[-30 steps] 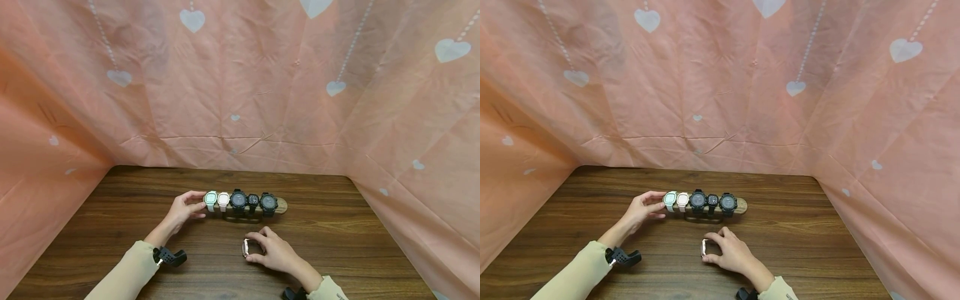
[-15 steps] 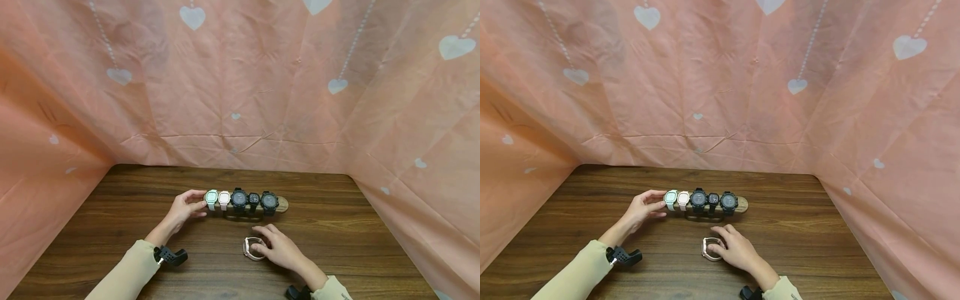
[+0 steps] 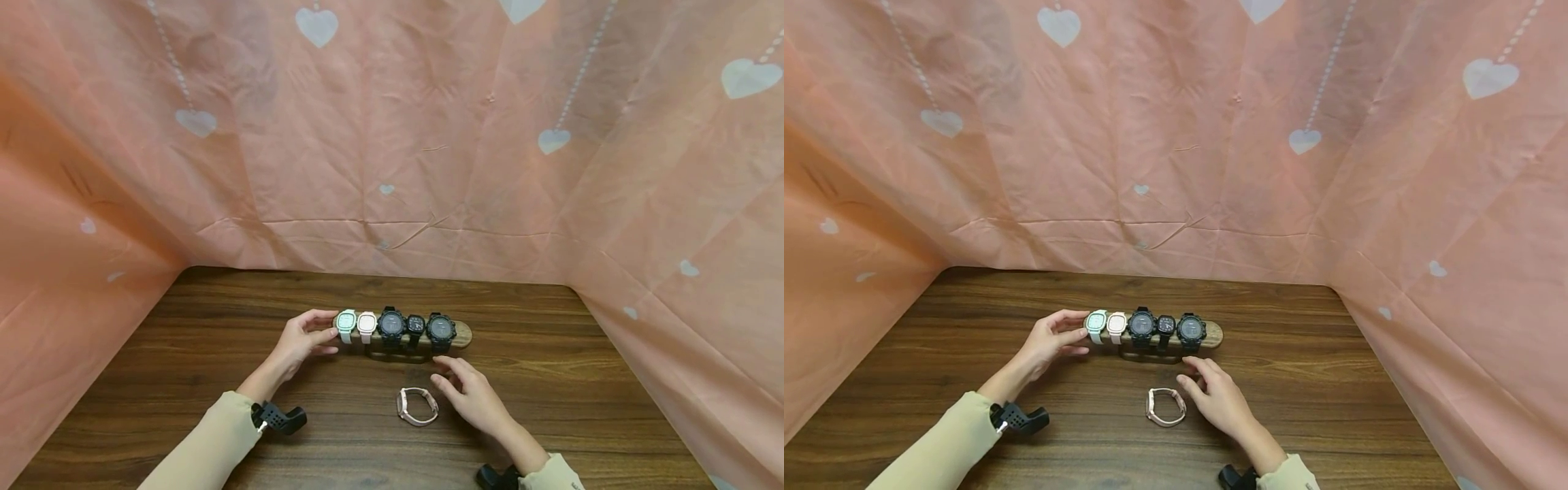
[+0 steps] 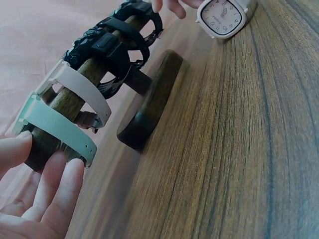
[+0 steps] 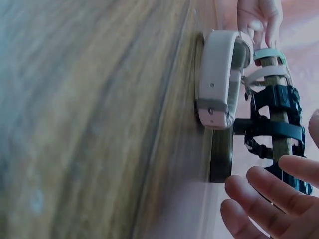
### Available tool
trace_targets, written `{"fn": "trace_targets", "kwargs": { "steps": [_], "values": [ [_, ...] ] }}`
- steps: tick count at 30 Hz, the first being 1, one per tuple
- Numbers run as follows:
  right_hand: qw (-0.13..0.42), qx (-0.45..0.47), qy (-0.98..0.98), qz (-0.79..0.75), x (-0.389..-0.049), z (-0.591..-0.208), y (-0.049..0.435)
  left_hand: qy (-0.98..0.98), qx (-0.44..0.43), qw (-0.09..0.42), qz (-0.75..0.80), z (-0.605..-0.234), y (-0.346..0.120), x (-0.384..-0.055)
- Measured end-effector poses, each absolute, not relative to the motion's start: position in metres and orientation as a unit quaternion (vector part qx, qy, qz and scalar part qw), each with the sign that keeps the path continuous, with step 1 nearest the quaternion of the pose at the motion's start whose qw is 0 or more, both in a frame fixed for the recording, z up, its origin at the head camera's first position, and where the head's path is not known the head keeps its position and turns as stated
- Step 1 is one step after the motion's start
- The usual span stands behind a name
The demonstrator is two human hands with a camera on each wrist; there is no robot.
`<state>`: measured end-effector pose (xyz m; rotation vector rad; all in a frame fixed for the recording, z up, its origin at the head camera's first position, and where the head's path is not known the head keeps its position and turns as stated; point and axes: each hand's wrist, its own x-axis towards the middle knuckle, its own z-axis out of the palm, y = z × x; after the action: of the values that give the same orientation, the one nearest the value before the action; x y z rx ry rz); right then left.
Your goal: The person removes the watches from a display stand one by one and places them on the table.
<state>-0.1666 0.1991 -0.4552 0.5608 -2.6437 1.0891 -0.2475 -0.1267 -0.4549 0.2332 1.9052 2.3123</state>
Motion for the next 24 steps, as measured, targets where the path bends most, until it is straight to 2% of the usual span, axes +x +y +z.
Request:
{"fn": "trace_targets", "kwargs": {
  "steps": [15,24],
  "values": [
    [0.229,0.160,-0.863,0.421,-0.176,-0.454,0.214,0.631,0.073,0.069,0.769,-0.453,-0.126,-0.246],
    [0.302,0.174,-0.831,0.435,-0.178,-0.441,0.216,0.633,0.067,0.069,0.768,-0.454,-0.126,-0.247]
  ]
}}
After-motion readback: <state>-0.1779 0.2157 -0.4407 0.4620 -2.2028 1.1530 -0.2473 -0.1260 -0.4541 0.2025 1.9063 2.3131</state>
